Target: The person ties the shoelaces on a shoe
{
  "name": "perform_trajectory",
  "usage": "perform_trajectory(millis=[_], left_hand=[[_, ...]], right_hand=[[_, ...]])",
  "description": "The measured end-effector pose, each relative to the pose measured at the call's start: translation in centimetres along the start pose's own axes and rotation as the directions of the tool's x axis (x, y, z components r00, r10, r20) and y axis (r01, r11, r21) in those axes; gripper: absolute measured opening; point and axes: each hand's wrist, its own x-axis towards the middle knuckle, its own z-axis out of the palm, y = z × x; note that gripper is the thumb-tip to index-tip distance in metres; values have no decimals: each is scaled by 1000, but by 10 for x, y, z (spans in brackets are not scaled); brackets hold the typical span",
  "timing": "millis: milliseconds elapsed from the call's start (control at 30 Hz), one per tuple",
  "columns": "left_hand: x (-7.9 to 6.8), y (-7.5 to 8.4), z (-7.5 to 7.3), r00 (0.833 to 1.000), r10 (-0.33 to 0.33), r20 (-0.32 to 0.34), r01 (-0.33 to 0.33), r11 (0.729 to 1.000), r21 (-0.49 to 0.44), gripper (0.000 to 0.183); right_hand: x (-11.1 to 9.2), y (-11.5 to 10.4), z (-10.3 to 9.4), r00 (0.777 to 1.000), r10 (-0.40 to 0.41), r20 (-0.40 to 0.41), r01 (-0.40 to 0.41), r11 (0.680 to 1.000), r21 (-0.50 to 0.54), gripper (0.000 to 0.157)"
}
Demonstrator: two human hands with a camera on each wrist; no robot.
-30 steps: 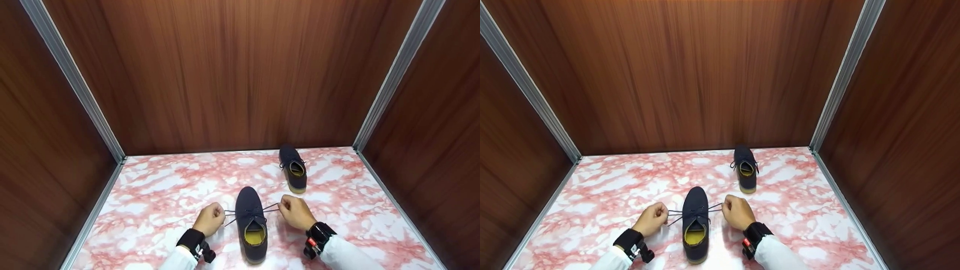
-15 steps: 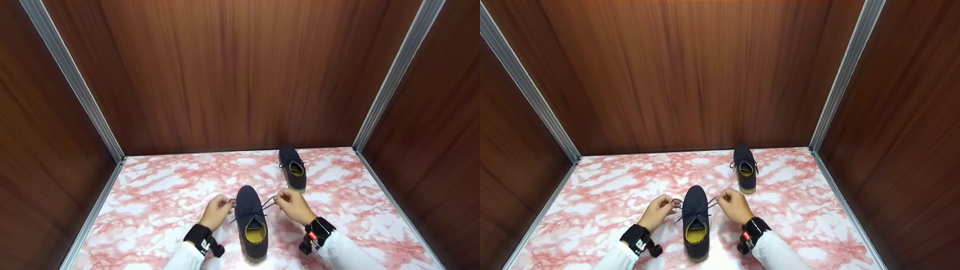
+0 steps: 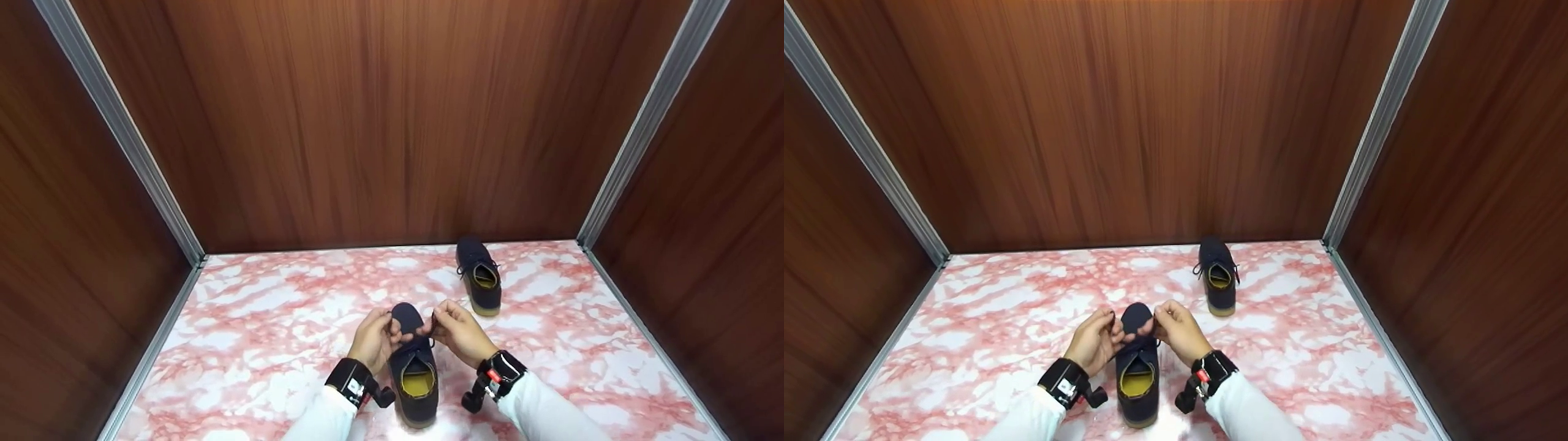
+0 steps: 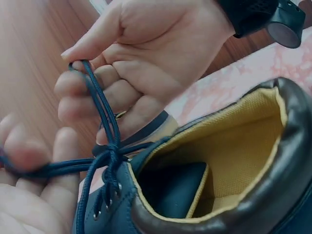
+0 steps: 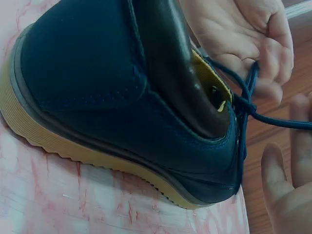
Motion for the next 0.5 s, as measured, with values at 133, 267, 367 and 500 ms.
perform_trajectory(millis=[133,267,367,500], left_hand=[[1,-3,0,999,-6,-38,8,1000,29,12],[2,-5,1,998,3,-63,1,998,61,12],[3,-7,3,998,20,-56,-13,993,116,15],[4,-8,5,998,40,-38,-31,975,218,13]], right_hand=[[0,5,-1,1000,-11,-17,10,998,-67,24],[0,9,-3,999,-17,-42,11,990,-138,28],[1,12,-4,998,-20,-54,10,985,-173,28],[0,14,-7,997,-19,-71,3,976,-217,27]])
